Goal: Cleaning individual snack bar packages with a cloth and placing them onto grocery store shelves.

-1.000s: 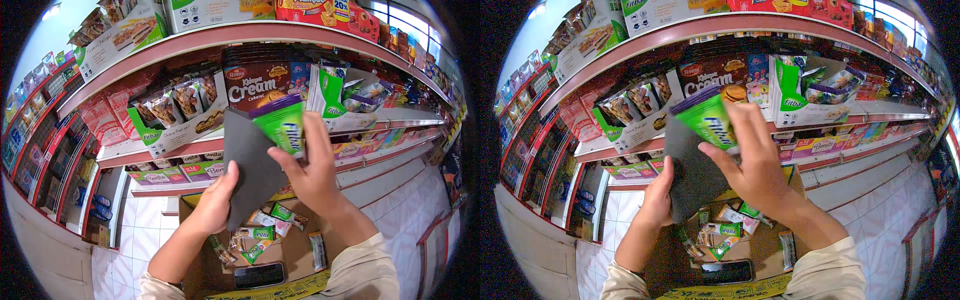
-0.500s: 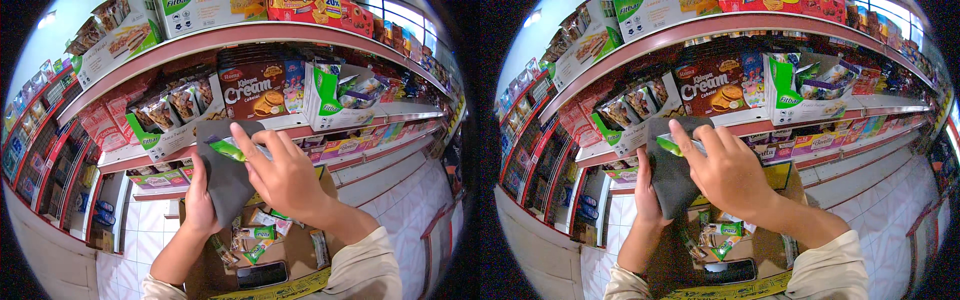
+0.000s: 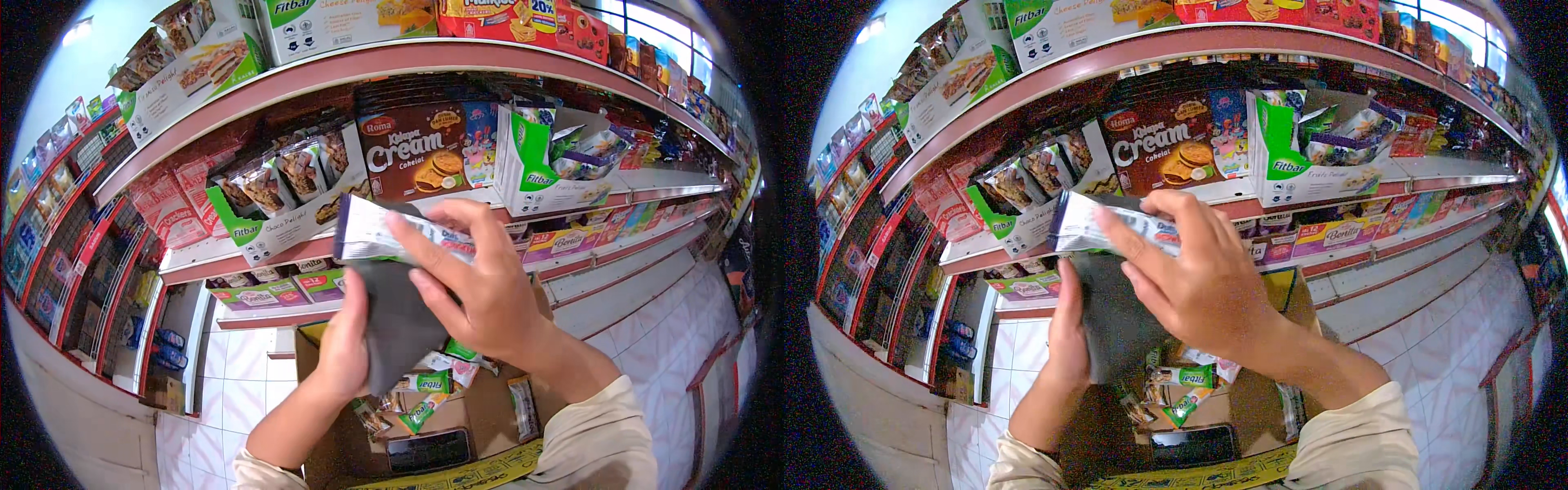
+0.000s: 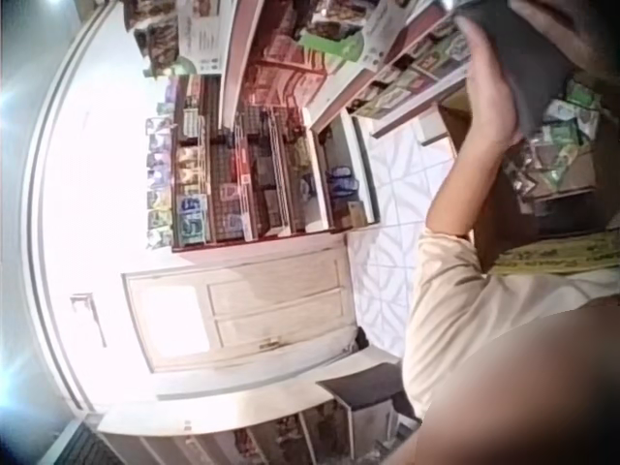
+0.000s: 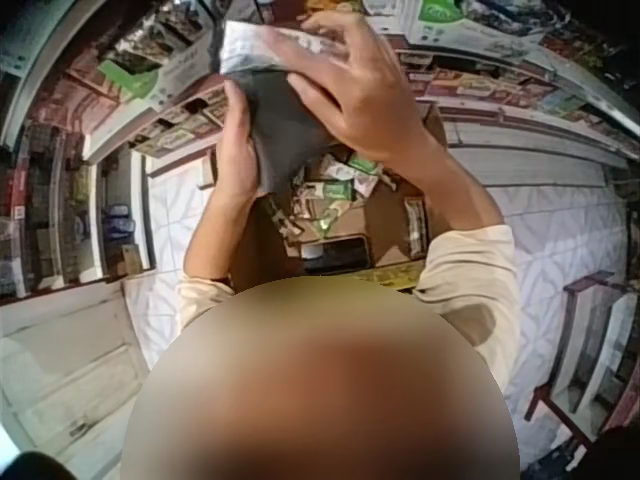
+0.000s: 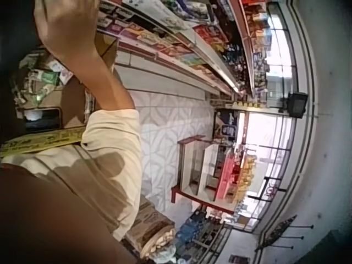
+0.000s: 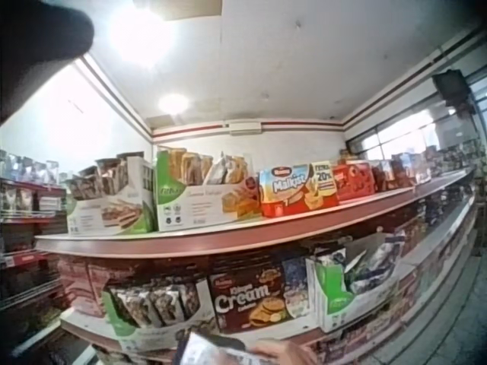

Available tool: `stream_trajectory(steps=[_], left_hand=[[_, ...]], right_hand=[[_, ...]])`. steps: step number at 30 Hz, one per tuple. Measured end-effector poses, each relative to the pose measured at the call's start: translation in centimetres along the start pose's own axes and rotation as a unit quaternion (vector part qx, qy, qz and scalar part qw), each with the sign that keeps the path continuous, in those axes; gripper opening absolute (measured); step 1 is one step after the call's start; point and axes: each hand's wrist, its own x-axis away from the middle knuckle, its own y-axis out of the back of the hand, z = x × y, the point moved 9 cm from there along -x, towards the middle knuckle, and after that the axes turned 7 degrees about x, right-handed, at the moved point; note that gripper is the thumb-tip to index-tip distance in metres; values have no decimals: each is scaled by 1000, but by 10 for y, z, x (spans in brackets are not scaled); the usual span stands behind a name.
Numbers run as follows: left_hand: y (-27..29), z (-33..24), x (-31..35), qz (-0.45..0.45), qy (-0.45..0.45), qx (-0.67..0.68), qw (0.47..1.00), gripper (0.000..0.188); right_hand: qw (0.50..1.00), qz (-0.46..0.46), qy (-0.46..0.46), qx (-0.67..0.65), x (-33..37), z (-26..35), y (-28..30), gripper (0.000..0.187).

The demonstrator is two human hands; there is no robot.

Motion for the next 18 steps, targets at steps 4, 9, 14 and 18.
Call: stream_trajectory(steps=[4, 9, 14, 18], left_hand=[[-6, -25, 1, 115, -77, 178, 974, 67], [4, -40, 9, 123, -161, 105, 974, 65], [4, -9, 7, -12, -53, -19, 998, 62], [-6, 24, 10, 18, 101, -155, 983, 60]], right_hand=[[999, 21, 18, -22, 1, 6, -4, 49], [998, 40, -22, -33, 4, -1, -7, 52], [998, -16, -20, -60, 3, -5, -2, 53], [995, -66, 17, -74, -2, -3, 15, 50]])
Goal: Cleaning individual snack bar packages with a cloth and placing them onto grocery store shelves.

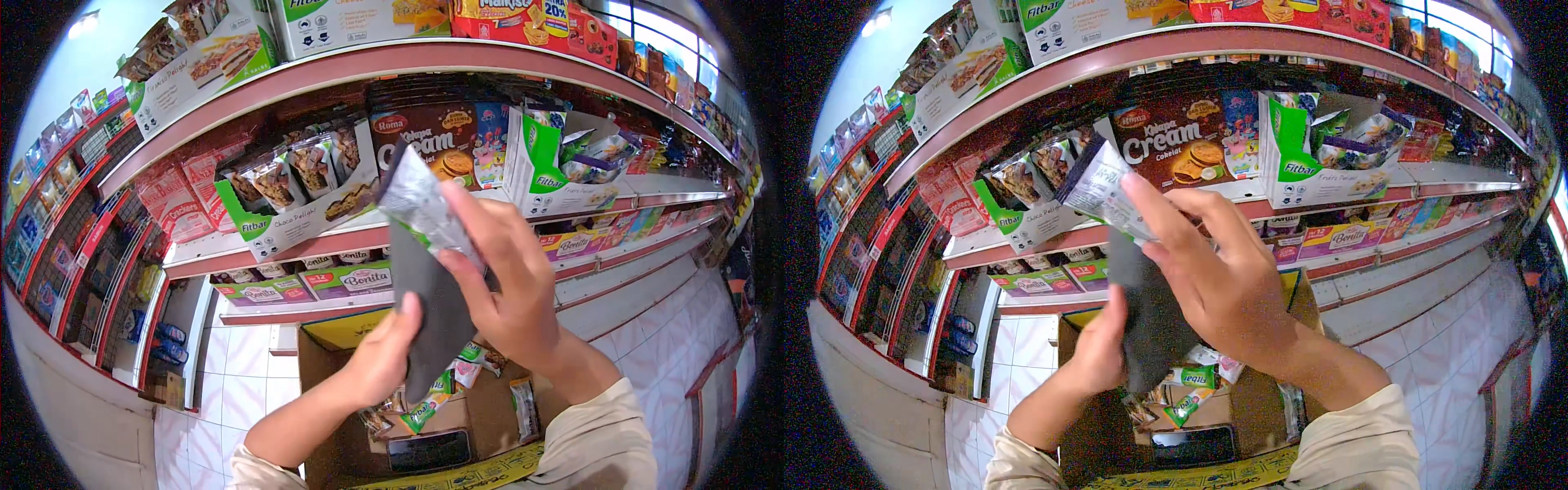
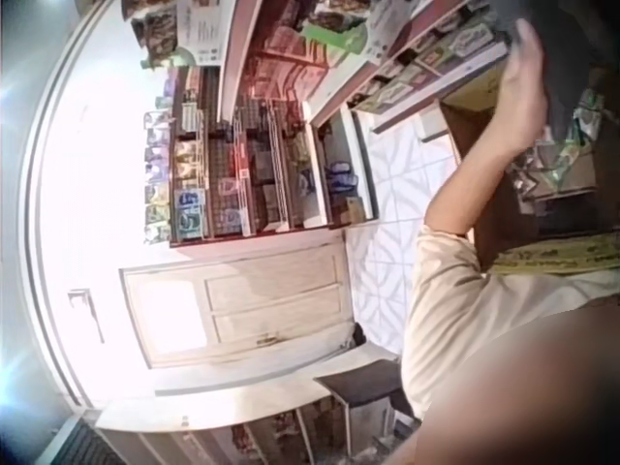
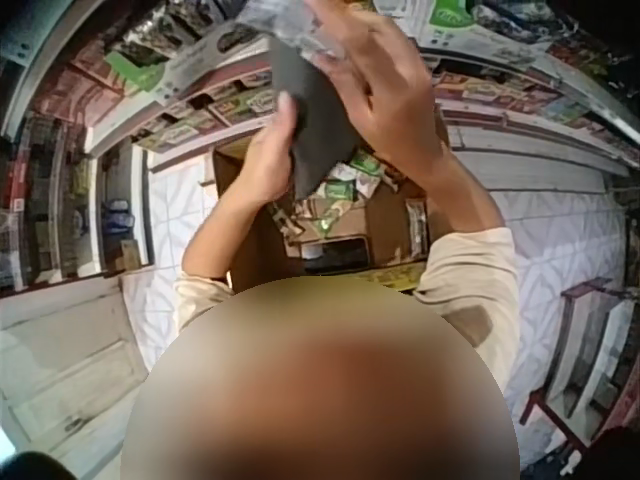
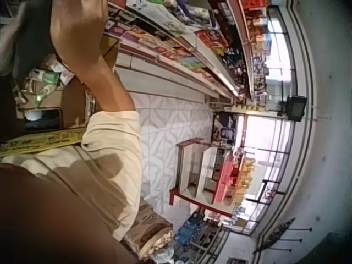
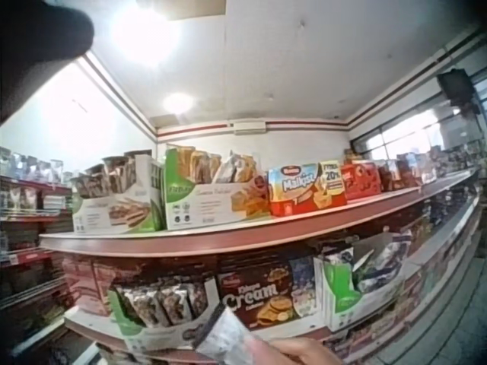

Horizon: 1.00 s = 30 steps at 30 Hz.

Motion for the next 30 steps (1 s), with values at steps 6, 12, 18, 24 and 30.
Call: stream_trajectory(steps=[6, 12, 18, 24, 30], left_hand=[[-11, 20, 0, 31, 64, -28, 997, 67], [19, -29, 8, -57, -179, 156, 970, 66], [25, -46, 21, -63, -275, 132, 950, 61], [8, -28, 16, -76, -190, 95, 974, 56], [23, -43, 12, -43, -242, 183, 952, 56]], right_hand=[[991, -72, -11, -115, 7, 1, 12, 51], [998, 28, -9, 55, 6, 0, -9, 54], [989, 34, -60, 129, 4, -12, 0, 54], [997, 37, -30, 55, 5, -1, -7, 53], [994, 93, -39, -35, 7, -1, -22, 50]])
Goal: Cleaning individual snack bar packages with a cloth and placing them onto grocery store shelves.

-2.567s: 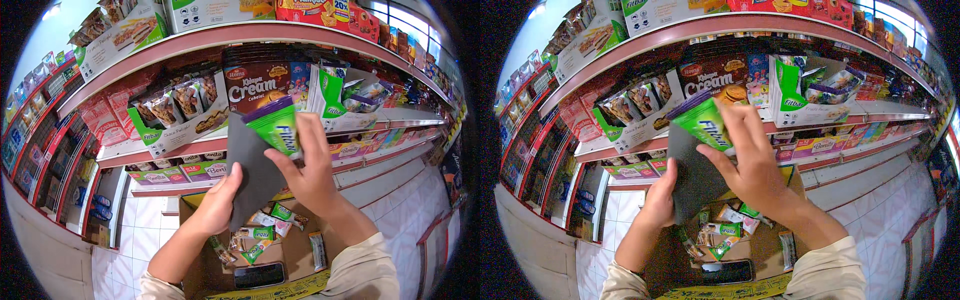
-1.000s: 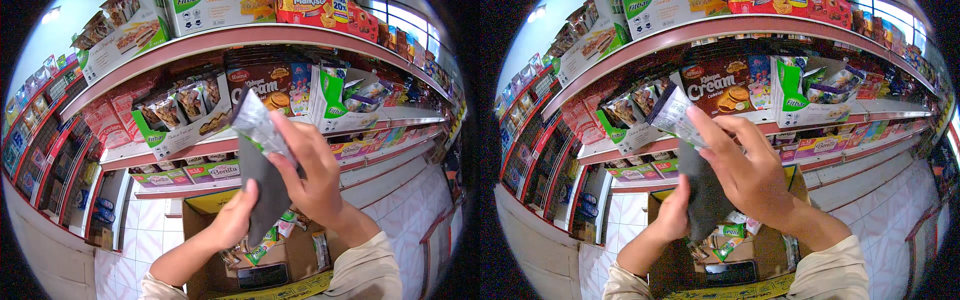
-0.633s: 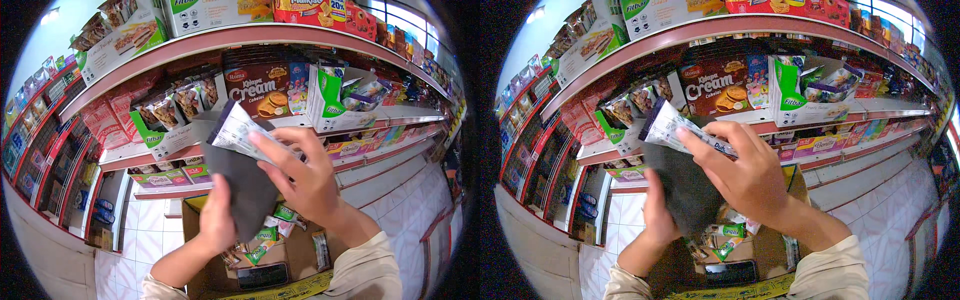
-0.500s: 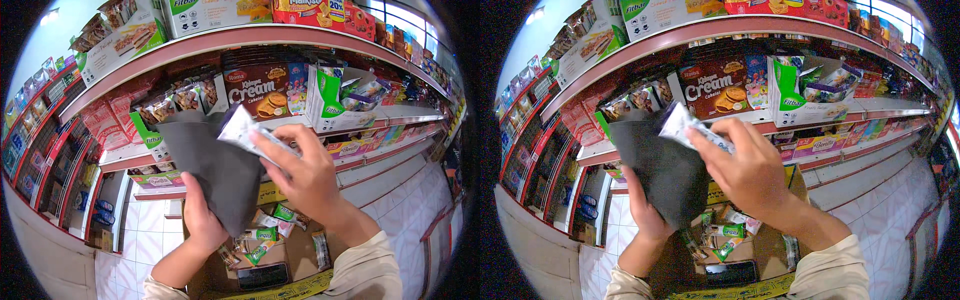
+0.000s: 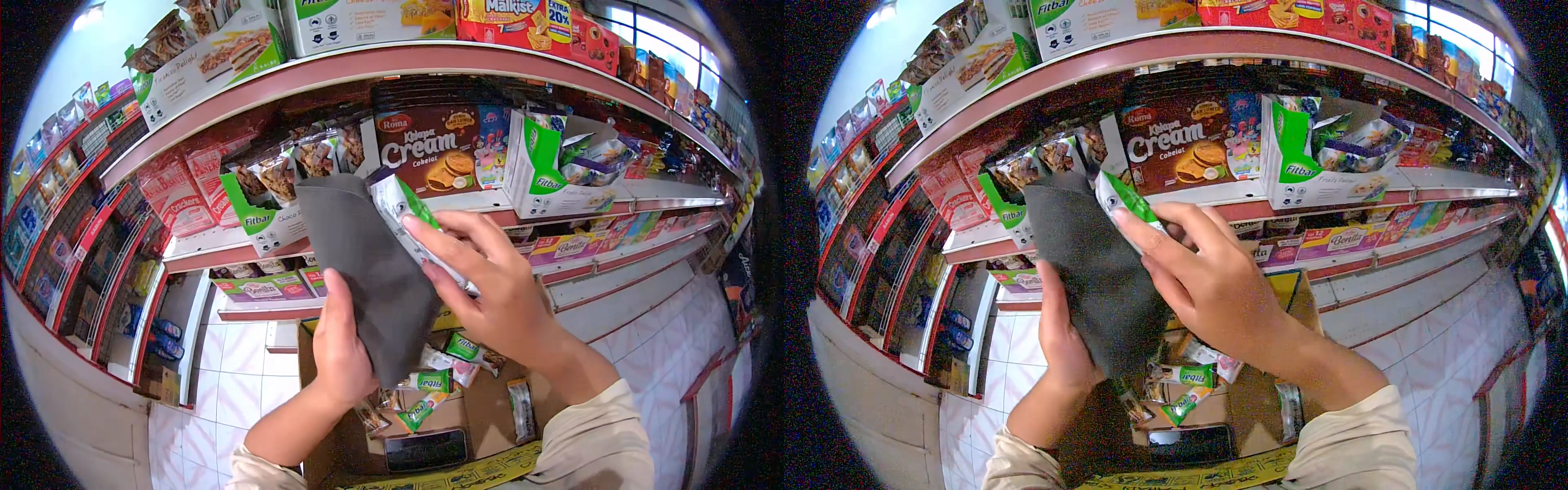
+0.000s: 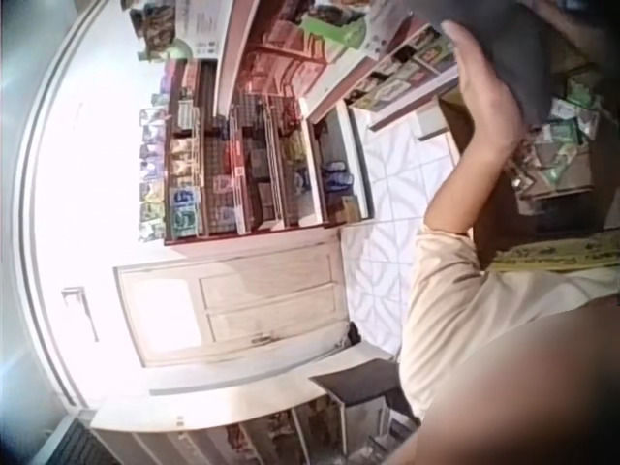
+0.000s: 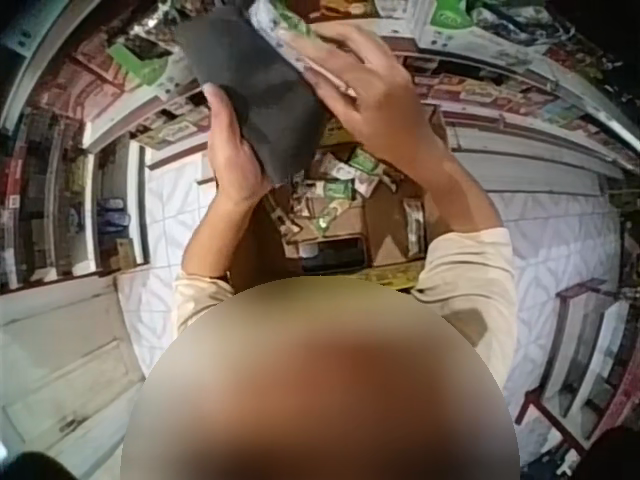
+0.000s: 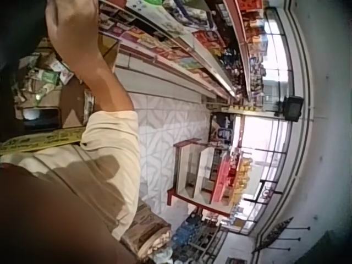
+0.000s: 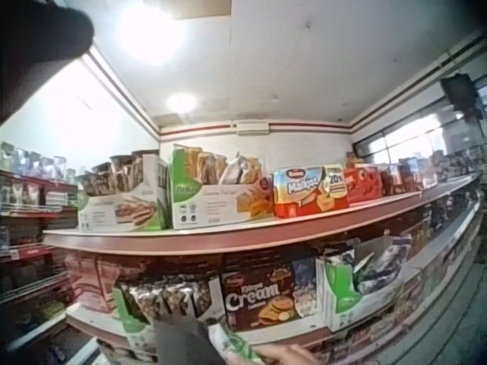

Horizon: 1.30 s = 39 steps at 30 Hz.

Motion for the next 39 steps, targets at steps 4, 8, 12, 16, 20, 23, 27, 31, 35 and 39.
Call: stream_trajectory(steps=[4, 8, 12, 16, 20, 23, 27, 31, 35, 39], left_hand=[[10, -5, -4, -7, -22, -22, 999, 56], [10, 3, -2, -34, 26, -125, 991, 57], [1, 16, 1, 1, 69, -57, 996, 58], [-3, 12, 1, 39, 65, 34, 997, 60], [-1, 16, 0, 17, 79, 19, 997, 59], [5, 14, 0, 9, 74, -60, 995, 57], [11, 16, 1, -5, 76, -116, 990, 56], [9, 12, -2, -4, 44, -91, 995, 55], [17, 14, -4, -18, 35, -76, 996, 55], [15, 5, 2, -14, 35, -61, 997, 55]], right_hand=[[1000, 3, 0, -2, 0, 2, 2, 48], [998, -61, 0, -6, -2, 5, 15, 44], [997, -31, 68, 30, -3, 16, 15, 45], [997, -5, 75, -26, -2, 17, 8, 54], [970, 24, -120, -209, 6, -14, -3, 75], [974, 60, -131, -175, 4, -16, -1, 85], [971, 70, -163, -159, 4, -16, 0, 83], [987, 114, -105, 50, 6, -12, -5, 45], [987, 115, -66, 94, 5, -2, 0, 36], [966, -30, 53, 250, -15, -3, 76, 39]])
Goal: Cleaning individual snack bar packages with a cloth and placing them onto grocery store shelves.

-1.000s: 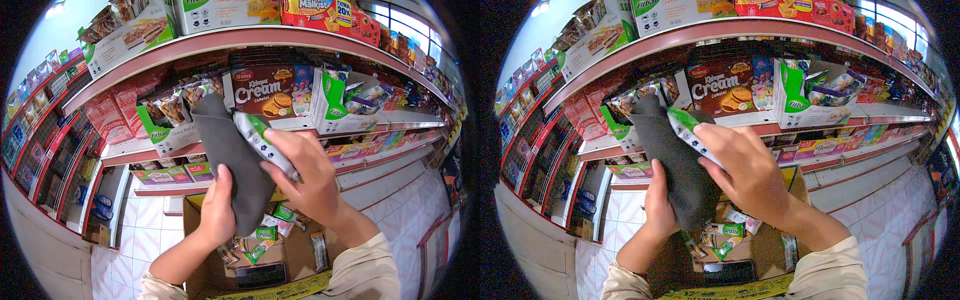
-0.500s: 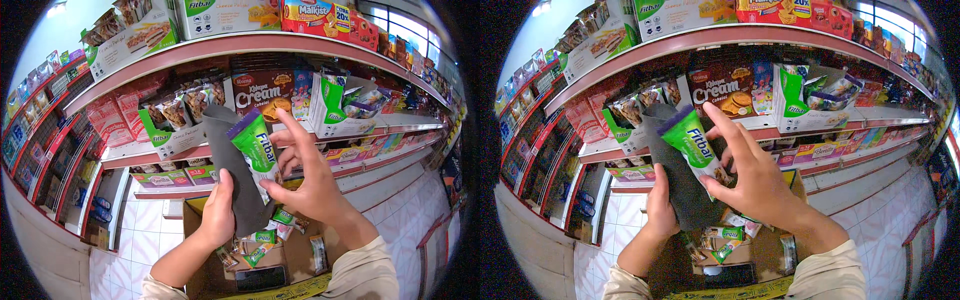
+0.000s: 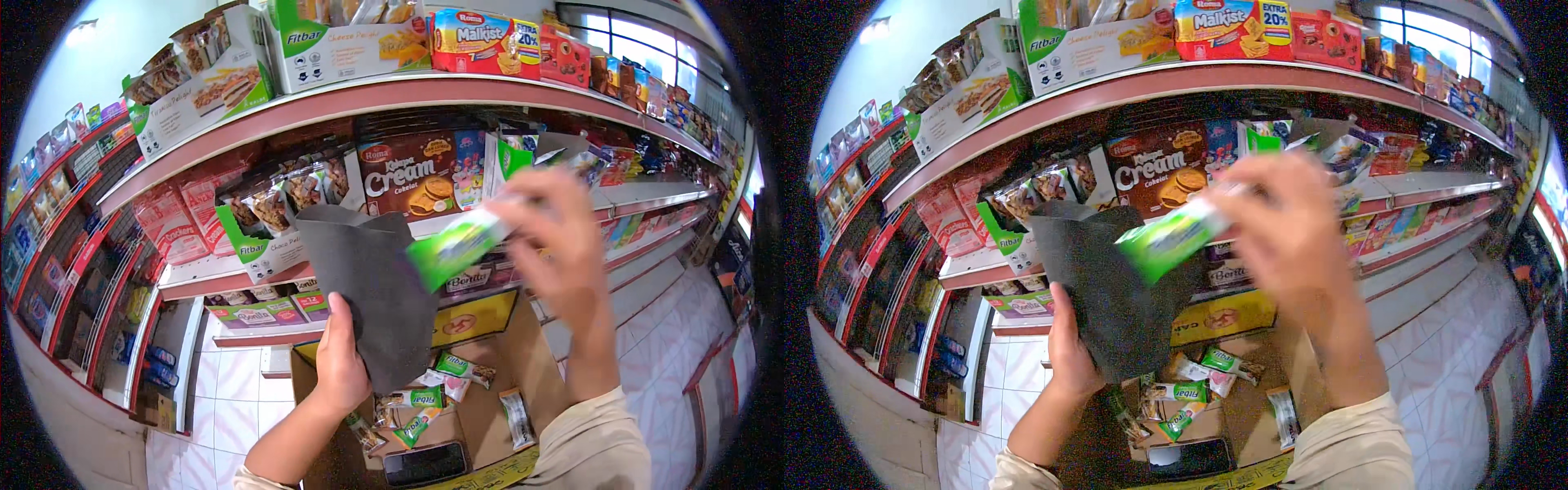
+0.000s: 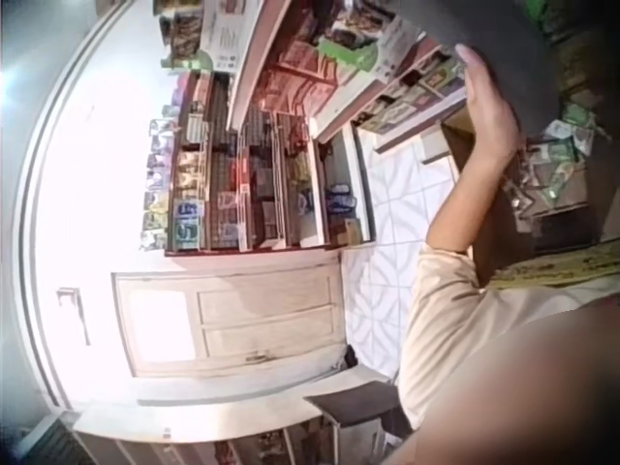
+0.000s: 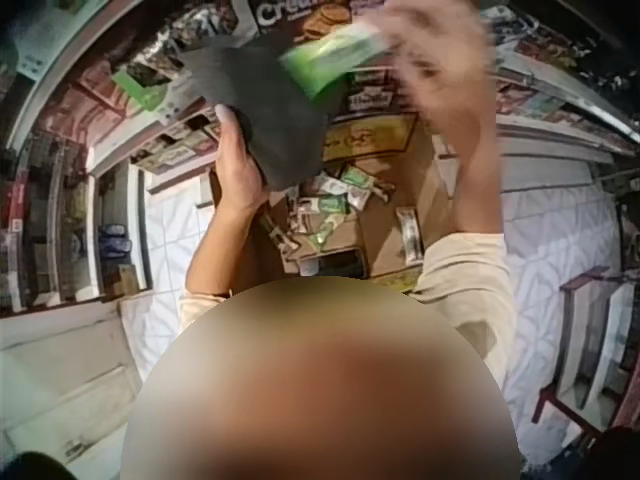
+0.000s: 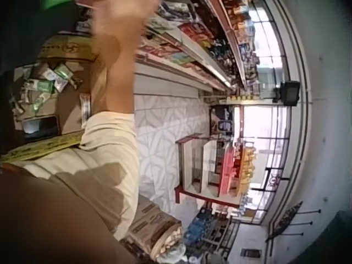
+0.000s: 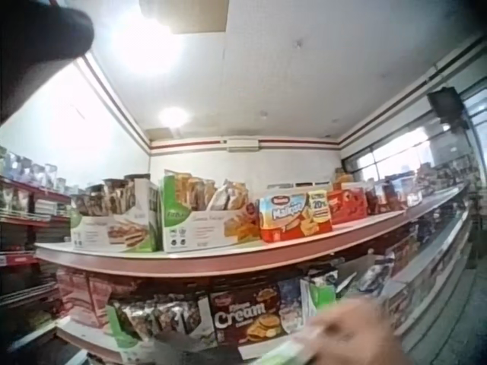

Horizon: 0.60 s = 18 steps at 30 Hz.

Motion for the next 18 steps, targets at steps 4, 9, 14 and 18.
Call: stream_trajectory(steps=[4, 9, 14, 18], left_hand=[[-4, 1, -1, 5, -5, 13, 1000, 57], [0, 1, -2, 1, -10, 0, 1000, 58], [0, -2, -3, -11, -25, -6, 1000, 58], [-3, -1, -3, 6, -18, -20, 1000, 58]], right_hand=[[942, -191, -79, 266, 25, -72, 69, 47], [887, -244, -91, 382, 49, -111, 91, 48], [883, -277, -48, 375, 45, -114, 77, 46], [881, -342, 1, 328, 45, -113, 77, 41]])
